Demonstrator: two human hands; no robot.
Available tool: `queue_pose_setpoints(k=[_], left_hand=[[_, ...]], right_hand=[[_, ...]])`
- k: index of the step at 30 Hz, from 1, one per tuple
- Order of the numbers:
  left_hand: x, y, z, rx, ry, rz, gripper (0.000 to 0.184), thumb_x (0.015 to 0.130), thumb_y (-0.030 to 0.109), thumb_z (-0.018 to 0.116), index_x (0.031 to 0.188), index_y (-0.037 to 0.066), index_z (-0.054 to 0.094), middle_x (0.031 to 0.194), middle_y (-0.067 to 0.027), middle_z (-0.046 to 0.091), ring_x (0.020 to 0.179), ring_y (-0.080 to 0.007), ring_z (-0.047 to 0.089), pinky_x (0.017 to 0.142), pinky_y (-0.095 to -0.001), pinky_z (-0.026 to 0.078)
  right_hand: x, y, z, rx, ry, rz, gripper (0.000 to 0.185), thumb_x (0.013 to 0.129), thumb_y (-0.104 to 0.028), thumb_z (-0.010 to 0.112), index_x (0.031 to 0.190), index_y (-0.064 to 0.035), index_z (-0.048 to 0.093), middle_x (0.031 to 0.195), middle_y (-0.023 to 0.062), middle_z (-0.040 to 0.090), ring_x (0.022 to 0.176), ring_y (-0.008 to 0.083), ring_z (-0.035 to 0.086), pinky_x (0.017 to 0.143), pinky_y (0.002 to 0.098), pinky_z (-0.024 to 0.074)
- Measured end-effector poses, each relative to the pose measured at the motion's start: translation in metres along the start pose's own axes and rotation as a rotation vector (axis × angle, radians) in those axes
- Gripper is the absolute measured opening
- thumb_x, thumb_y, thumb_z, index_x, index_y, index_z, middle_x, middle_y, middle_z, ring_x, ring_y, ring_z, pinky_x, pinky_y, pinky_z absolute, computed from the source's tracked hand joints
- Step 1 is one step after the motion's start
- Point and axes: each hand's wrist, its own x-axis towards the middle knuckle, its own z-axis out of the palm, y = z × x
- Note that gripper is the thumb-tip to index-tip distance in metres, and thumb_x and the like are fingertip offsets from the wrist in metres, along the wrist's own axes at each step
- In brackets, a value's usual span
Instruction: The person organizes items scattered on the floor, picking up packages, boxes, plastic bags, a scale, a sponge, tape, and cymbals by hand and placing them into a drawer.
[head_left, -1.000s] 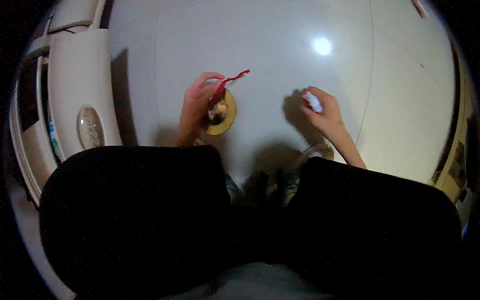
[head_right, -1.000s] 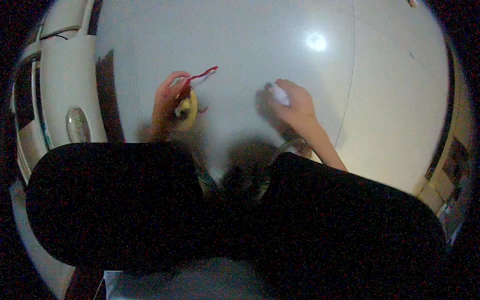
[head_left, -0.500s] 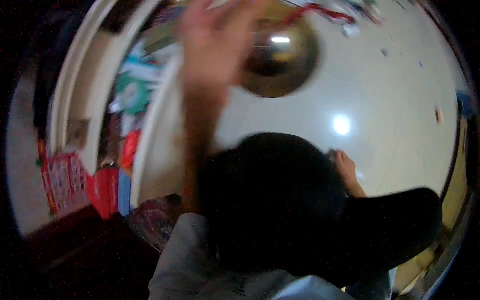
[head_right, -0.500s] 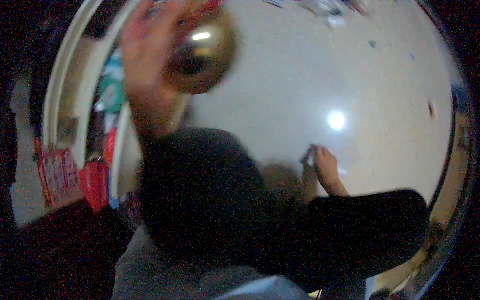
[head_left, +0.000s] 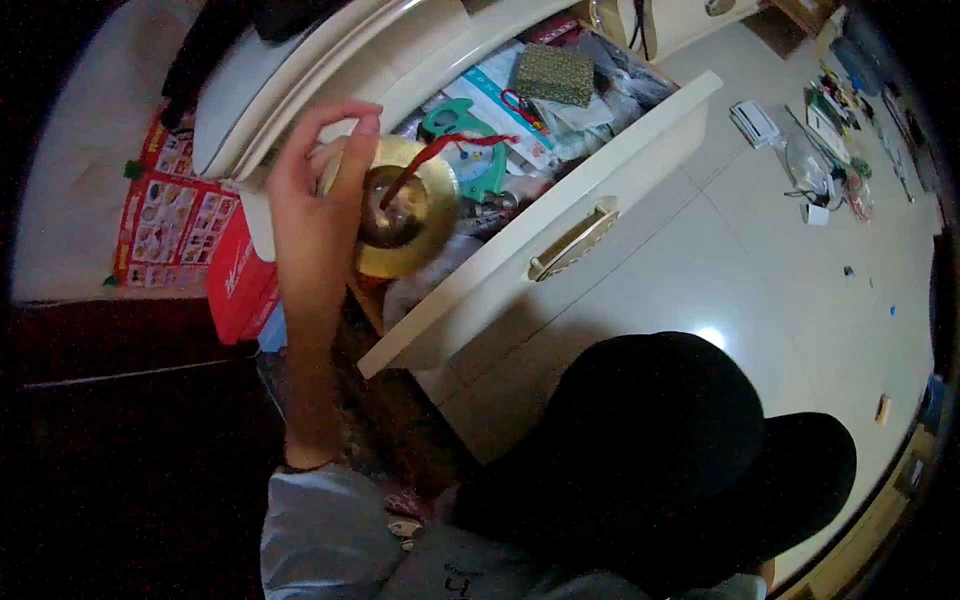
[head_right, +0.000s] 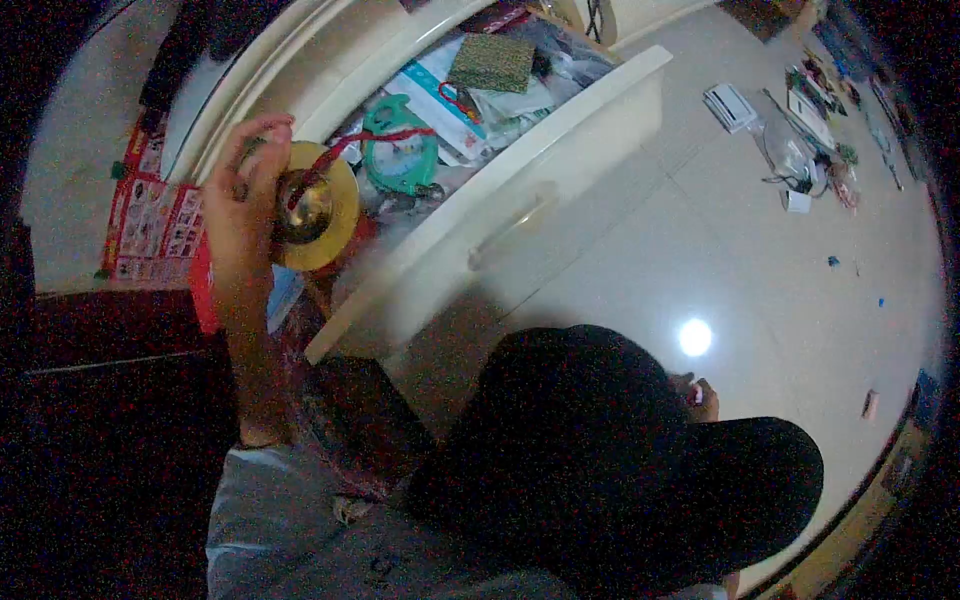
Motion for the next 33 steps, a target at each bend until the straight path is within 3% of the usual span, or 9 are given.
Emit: queue_pose_setpoints(k=[5,8,12,14,16,18,22,29,33], left_hand=[[0.009,-0.087,-0.011,0.281,-0.077,0.060,0.019,0.094,0.017,0.057,0.102,0.001,0.060,0.092,-0.0059,0.065,0.082,-0.0080,0.059,0.072,-0.0212,0.046],[-0.008,-0.121,-0.006,0.104,-0.178,-0.115,0.019,0.094,0.018,0.055,0.099,0.000,0.061,0.091,-0.0048,0.066,0.082,-0.0095,0.059,0.074,-0.0239,0.046],[-0.020,-0.116,0.000,0.253,-0.131,-0.078,0.022,0.095,0.022,0.052,0.098,0.002,0.061,0.081,-0.0103,0.064,0.076,-0.0162,0.060,0.072,-0.0301,0.046],[-0.025,-0.105,-0.002,0.508,-0.141,-0.046,0.024,0.095,0.026,0.050,0.098,0.003,0.058,0.079,-0.0158,0.061,0.073,-0.0250,0.061,0.070,-0.0348,0.046],[-0.028,-0.119,-0.002,0.590,-0.089,0.031,0.023,0.095,0.024,0.050,0.098,0.003,0.057,0.079,-0.0158,0.062,0.072,-0.0303,0.060,0.069,-0.0371,0.046],[-0.033,-0.118,-0.003,0.715,-0.067,0.159,0.019,0.094,0.022,0.051,0.099,0.004,0.057,0.084,-0.0150,0.062,0.078,-0.0338,0.059,0.072,-0.0392,0.045],[-0.040,-0.094,0.001,0.733,-0.101,0.066,0.013,0.092,0.013,0.051,0.101,0.008,0.059,0.106,-0.0131,0.058,0.102,-0.0343,0.052,0.089,-0.0404,0.040],[-0.053,-0.090,-0.011,0.604,-0.126,0.225,0.031,0.090,0.011,0.054,0.120,0.006,0.053,0.117,-0.0141,0.056,0.112,-0.0317,0.050,0.097,-0.0410,0.036],[-0.080,-0.069,-0.006,0.815,-0.175,0.411,0.053,0.084,0.030,0.065,0.131,0.011,0.049,0.138,-0.0130,0.042,0.132,-0.0356,0.033,0.108,-0.0493,0.024]], right_hand=[[0.082,-0.021,-0.074,0.499,0.149,0.027,0.030,0.082,-0.002,0.064,0.110,-0.0021,0.053,0.089,0.0057,0.058,0.079,0.0181,0.058,0.067,0.0329,0.0498],[0.196,-0.092,-0.180,0.773,-0.004,-0.365,0.024,0.083,-0.005,0.064,0.106,-0.0019,0.057,0.084,0.0031,0.059,0.073,0.0148,0.057,0.063,0.0288,0.0484],[0.173,-0.351,-0.288,0.838,0.014,-0.827,0.048,0.085,-0.008,0.062,0.130,-0.0069,0.047,0.115,0.0118,0.058,0.099,0.0174,0.058,0.085,0.0292,0.0499],[0.171,-0.432,-0.280,0.590,-0.344,-1.006,0.053,0.084,-0.006,0.064,0.133,-0.0105,0.046,0.126,0.0111,0.054,0.114,0.0186,0.053,0.098,0.0301,0.0438],[0.190,-0.488,-0.229,0.098,0.037,-1.463,0.054,0.081,-0.019,0.069,0.129,-0.0078,0.049,0.118,0.0164,0.056,0.105,0.0266,0.058,0.091,0.0344,0.0475],[0.194,-0.533,-0.193,-0.234,-0.095,-1.355,0.060,0.072,-0.017,0.072,0.127,-0.0071,0.050,0.114,0.0141,0.056,0.106,0.0339,0.053,0.088,0.0429,0.0451],[0.198,-0.526,-0.160,-0.248,0.154,-1.547,0.066,0.067,-0.017,0.073,0.126,-0.0087,0.044,0.114,0.0114,0.050,0.114,0.0319,0.045,0.093,0.0458,0.0408],[0.194,-0.496,-0.205,-0.095,-0.085,-1.599,0.059,0.074,-0.030,0.074,0.123,-0.0060,0.051,0.116,0.0133,0.050,0.111,0.0315,0.044,0.096,0.0427,0.0398],[0.179,-0.470,-0.224,-0.038,-0.321,-1.525,0.059,0.081,-0.039,0.066,0.128,-0.0078,0.050,0.121,0.0144,0.051,0.116,0.0321,0.043,0.101,0.0442,0.0365]])
